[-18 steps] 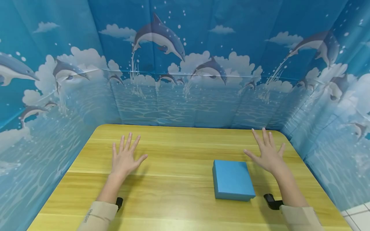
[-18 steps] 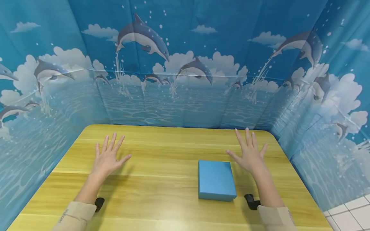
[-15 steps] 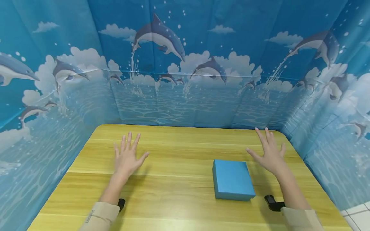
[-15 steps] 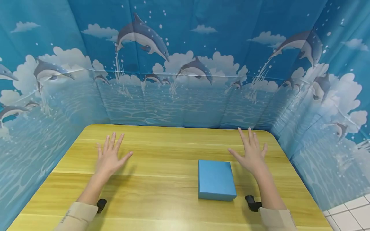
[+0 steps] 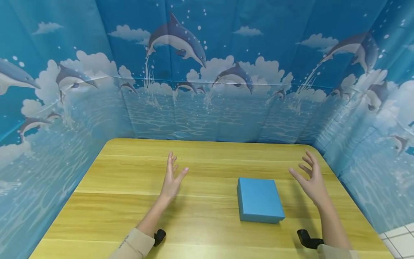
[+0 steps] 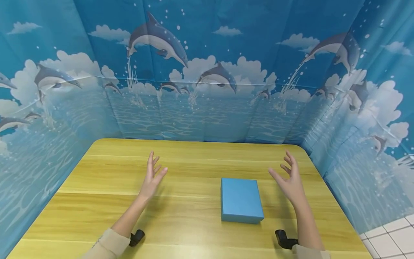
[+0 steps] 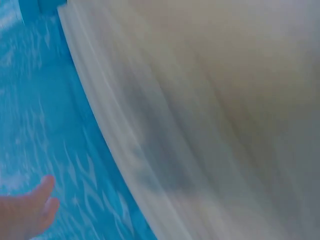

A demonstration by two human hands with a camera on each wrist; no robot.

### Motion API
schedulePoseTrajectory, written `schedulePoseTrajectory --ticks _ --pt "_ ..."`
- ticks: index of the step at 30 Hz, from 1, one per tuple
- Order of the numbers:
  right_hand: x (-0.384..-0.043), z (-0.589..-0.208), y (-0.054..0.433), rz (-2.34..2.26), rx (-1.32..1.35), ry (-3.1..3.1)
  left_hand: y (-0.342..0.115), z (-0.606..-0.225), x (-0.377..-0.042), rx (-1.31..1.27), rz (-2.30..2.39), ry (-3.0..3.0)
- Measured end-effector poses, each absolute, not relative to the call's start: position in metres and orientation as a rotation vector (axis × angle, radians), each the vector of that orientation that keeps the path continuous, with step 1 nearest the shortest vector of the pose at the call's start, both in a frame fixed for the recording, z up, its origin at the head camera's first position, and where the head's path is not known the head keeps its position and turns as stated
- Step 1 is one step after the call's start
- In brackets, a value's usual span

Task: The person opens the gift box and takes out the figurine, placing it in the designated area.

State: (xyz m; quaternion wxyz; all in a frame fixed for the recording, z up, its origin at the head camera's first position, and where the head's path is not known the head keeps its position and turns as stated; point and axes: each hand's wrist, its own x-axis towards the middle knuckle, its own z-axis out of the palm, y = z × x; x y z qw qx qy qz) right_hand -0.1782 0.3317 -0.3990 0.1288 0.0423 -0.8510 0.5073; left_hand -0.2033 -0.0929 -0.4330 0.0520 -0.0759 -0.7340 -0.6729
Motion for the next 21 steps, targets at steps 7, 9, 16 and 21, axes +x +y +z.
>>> schedulePoseTrajectory --ticks 7,9,16,21 --pt "-0.174 -0.424 0.344 2.016 0.218 -2.151 -0.058 -0.433 -0.189 -0.240 -2.517 -2.031" --pt "-0.177 -0.434 0.350 2.081 0.213 -2.127 -0.049 -0.443 -0.190 -0.244 -2.600 -2.000" --pt "-0.188 -0.475 0.369 2.112 0.218 -2.210 -0.023 -0.465 -0.190 -0.271 -2.818 -1.941" --pt "-0.163 -0.438 0.336 2.087 0.165 -2.396 -0.007 -0.468 -0.186 -0.217 -2.996 -1.903"
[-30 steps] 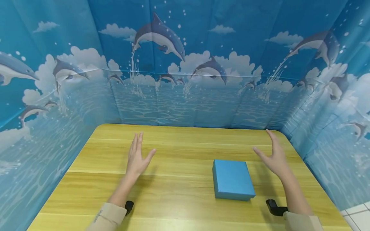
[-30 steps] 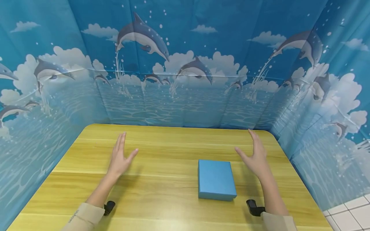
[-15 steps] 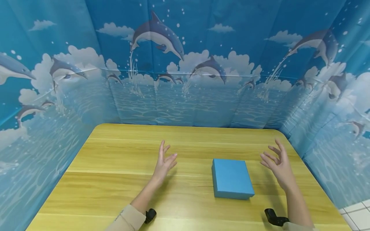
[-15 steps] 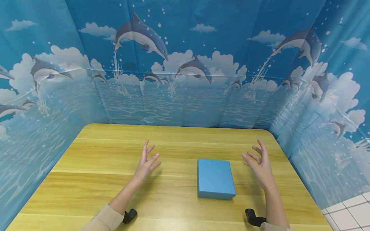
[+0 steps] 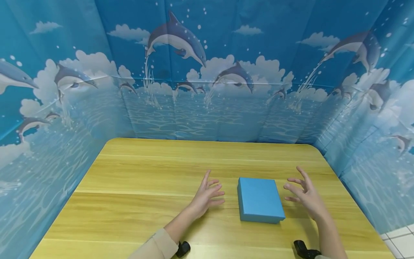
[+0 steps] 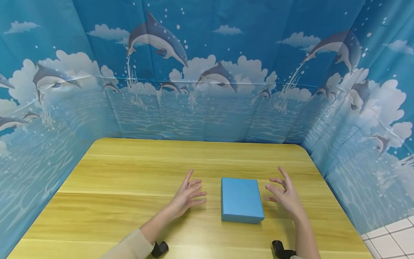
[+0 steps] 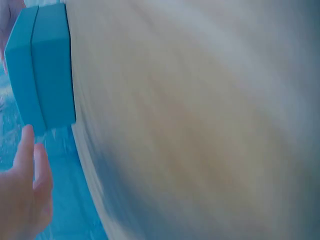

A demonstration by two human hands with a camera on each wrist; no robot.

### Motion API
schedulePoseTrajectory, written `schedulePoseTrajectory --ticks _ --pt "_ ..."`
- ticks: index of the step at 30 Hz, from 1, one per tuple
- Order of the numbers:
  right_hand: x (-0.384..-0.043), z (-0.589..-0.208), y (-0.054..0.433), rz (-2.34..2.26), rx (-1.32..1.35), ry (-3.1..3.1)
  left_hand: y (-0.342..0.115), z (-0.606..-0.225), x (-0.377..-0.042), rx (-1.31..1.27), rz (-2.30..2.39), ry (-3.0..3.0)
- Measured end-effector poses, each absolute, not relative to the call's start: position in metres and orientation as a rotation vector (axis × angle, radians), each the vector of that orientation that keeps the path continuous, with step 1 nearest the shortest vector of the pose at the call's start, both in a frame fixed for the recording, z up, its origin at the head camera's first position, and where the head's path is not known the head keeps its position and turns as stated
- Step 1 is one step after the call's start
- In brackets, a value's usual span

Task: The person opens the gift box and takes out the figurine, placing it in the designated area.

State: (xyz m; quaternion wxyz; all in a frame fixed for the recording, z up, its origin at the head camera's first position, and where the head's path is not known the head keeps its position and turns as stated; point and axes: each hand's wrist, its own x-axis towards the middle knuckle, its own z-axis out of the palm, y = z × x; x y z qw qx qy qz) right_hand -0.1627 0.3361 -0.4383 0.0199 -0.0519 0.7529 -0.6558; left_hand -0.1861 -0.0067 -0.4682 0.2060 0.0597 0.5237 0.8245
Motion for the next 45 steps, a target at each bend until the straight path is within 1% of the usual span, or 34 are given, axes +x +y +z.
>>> schedulePoseTrajectory --ticks 9,14,22,26,34,45 --pt "-0.161 -0.449 0.331 -1.815 -0.088 2.322 0.013 -0.475 -0.180 0.075 2.193 1.285" --pt "-0.160 -0.450 0.330 -1.726 -0.089 2.307 0.021 -0.476 -0.179 0.087 2.133 1.284" --pt "-0.162 -0.450 0.331 -1.608 -0.013 2.208 0.032 -0.478 -0.182 0.089 2.071 1.273" --pt "-0.163 -0.451 0.332 -1.563 -0.043 2.134 0.035 -0.480 -0.183 0.088 2.053 1.281" --pt "-0.163 -0.453 0.334 -1.576 -0.101 2.058 0.038 -0.482 -0.185 0.108 1.997 1.305" --pt "-0.165 -0.456 0.340 -1.652 -0.142 1.868 0.046 -0.481 -0.189 0.035 1.960 1.402"
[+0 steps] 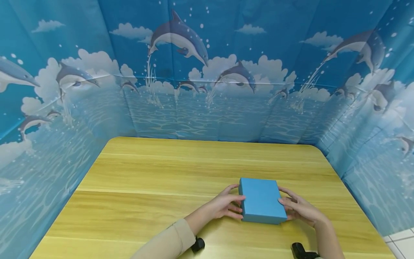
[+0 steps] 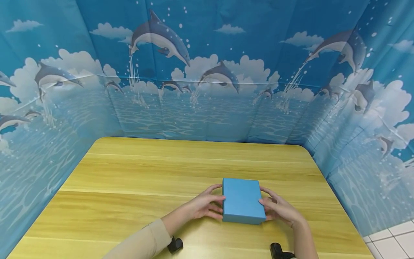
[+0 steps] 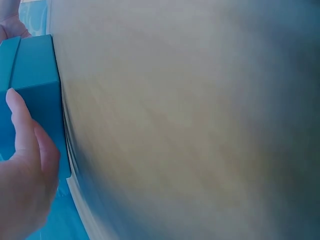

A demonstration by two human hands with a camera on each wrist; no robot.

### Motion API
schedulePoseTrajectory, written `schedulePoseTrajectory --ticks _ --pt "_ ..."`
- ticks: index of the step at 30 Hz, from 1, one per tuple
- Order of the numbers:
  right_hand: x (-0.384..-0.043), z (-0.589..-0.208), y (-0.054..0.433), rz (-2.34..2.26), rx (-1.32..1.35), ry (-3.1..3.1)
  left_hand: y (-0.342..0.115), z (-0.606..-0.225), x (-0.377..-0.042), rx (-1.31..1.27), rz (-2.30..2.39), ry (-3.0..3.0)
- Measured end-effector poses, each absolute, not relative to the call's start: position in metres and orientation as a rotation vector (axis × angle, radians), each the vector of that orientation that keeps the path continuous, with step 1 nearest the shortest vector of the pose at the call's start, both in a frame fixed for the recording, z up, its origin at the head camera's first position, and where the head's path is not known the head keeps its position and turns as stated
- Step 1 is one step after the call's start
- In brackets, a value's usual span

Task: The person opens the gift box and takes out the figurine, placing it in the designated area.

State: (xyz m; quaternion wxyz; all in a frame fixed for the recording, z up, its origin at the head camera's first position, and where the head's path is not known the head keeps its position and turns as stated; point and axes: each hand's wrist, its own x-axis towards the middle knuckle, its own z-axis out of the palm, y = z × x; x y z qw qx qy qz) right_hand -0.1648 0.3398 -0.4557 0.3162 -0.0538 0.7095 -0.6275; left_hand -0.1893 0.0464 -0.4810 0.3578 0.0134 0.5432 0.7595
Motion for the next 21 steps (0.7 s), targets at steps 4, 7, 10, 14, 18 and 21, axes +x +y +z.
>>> schedulePoseTrajectory --ticks 4,7,10,14,18,21 --pt "-0.1646 -0.4571 0.3417 -1.662 -0.134 1.860 0.0487 -0.4823 -0.1896 0.017 1.945 1.438" --pt "-0.1649 -0.4575 0.3428 -1.668 -0.142 1.850 0.0500 -0.4827 -0.1896 0.007 1.935 1.457" --pt "-0.1653 -0.4577 0.3433 -1.673 -0.163 1.836 0.0505 -0.4822 -0.1892 -0.002 1.927 1.471" --pt "-0.1664 -0.4578 0.3448 -1.720 -0.218 1.764 0.0502 -0.4817 -0.1898 -0.001 1.920 1.471" --pt "-0.1652 -0.4557 0.3449 -1.720 -0.187 1.789 0.0501 -0.4806 -0.1905 0.004 1.914 1.474" --pt "-0.1639 -0.4528 0.3437 -1.698 -0.132 1.841 0.0502 -0.4773 -0.1904 0.008 1.911 1.483"
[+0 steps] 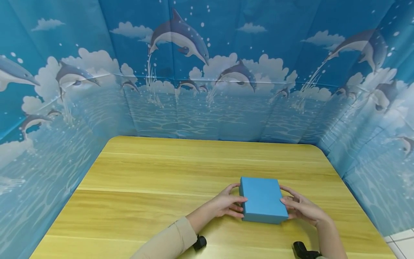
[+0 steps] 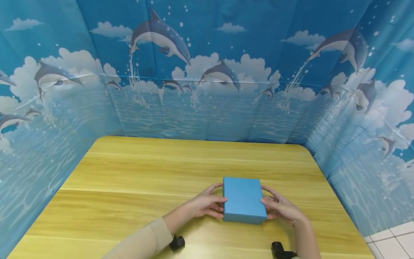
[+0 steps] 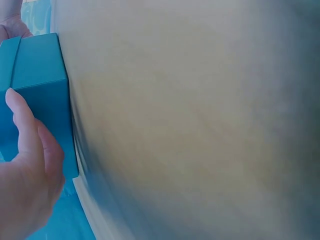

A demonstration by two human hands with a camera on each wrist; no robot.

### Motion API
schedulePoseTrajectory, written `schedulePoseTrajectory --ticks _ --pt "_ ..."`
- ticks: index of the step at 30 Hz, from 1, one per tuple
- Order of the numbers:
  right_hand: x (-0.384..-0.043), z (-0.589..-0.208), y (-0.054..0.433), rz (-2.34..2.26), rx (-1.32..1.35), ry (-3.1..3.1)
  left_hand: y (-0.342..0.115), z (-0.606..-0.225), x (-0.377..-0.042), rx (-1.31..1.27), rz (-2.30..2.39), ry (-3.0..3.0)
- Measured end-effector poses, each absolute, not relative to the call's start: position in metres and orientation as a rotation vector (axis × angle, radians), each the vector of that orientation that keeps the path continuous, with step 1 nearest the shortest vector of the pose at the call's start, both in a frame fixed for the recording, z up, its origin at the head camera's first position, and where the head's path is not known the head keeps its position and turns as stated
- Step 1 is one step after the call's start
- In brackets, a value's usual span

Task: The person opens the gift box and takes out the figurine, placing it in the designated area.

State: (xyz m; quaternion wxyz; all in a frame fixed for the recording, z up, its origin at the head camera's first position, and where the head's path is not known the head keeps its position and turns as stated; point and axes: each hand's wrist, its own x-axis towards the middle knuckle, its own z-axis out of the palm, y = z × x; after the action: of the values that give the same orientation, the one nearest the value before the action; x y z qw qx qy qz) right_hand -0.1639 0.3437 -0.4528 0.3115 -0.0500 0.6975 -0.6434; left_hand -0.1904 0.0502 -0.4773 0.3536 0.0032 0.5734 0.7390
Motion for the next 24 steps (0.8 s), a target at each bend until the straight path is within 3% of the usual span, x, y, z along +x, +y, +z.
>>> schedulePoseTrajectory --ticks 24 --pt "-0.163 -0.426 0.342 -1.719 -0.280 2.020 0.049 -0.447 -0.191 0.056 1.937 1.484"
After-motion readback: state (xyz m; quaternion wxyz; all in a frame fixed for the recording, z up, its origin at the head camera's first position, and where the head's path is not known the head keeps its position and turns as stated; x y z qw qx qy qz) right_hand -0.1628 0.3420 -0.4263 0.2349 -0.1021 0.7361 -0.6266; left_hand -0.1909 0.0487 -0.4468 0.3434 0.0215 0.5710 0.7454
